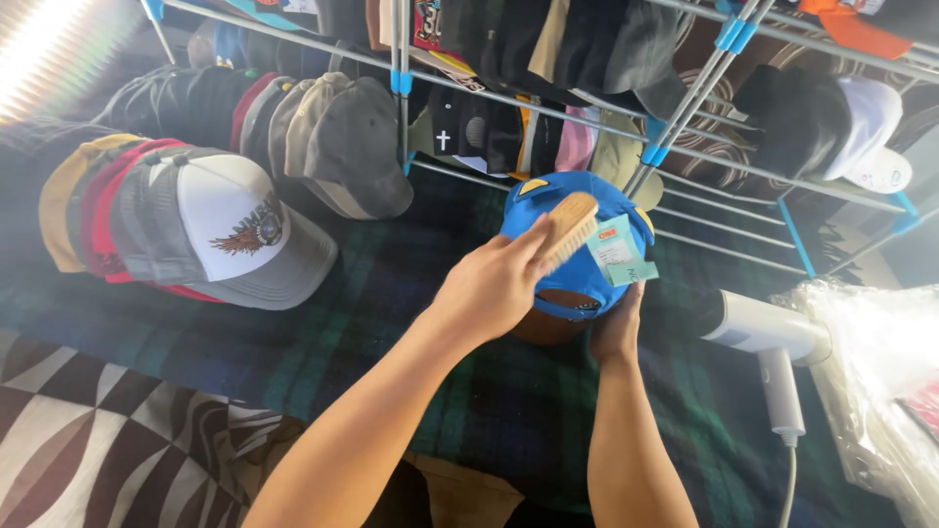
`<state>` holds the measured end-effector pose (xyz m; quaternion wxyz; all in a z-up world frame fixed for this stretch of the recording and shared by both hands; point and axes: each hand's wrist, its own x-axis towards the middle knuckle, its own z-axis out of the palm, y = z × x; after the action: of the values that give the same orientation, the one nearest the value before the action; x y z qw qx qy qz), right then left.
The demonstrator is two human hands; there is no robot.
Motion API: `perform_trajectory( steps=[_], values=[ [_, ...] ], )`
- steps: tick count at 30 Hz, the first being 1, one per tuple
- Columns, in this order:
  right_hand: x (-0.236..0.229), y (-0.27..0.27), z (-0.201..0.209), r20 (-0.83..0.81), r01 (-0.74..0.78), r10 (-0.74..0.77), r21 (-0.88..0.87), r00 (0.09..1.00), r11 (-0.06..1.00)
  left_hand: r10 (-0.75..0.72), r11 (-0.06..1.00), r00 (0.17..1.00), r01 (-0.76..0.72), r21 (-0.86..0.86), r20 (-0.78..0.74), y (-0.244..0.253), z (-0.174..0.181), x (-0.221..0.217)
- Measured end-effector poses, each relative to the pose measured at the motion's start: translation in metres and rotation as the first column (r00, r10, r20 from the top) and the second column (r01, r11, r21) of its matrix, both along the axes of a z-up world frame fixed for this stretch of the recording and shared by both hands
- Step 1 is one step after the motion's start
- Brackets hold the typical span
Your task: Cleaning and restoring a blue Sonic the Hedgehog cap using a brush and a hair dryer.
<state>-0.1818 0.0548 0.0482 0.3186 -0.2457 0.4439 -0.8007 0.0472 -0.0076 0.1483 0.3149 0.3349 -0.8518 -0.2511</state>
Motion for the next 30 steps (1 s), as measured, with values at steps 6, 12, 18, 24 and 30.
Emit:
perform_trajectory(
  steps=[6,12,18,24,30],
  values=[
    [0.010,-0.006,0.008,0.004,0.004,-0.004,0.021,1.000,1.000,0.101,0.986,0.994,-0.105,-0.128,-0.034,-0.092,0.011,-0.047],
    [-0.019,-0.012,-0.019,0.056,-0.075,0.074,0.015,0.996,0.997,0.288,0.939,0.946,-0.309,0.151,0.147,-0.170,-0.116,-0.055],
    [-0.005,-0.008,-0.005,-0.026,-0.063,0.063,0.022,0.998,0.998,-0.002,0.968,0.956,-0.071,-0.239,-0.294,-0.006,-0.014,0.038],
    [-0.002,-0.014,-0.011,-0.016,-0.059,0.059,-0.001,0.998,0.998,-0.012,0.996,0.961,-0.013,-0.088,-0.275,-0.038,-0.023,0.019],
    [-0.013,-0.013,-0.017,-0.110,-0.014,0.013,-0.007,0.994,1.000,0.025,0.985,0.999,-0.029,-0.169,-0.024,-0.075,0.007,-0.012]
  ],
)
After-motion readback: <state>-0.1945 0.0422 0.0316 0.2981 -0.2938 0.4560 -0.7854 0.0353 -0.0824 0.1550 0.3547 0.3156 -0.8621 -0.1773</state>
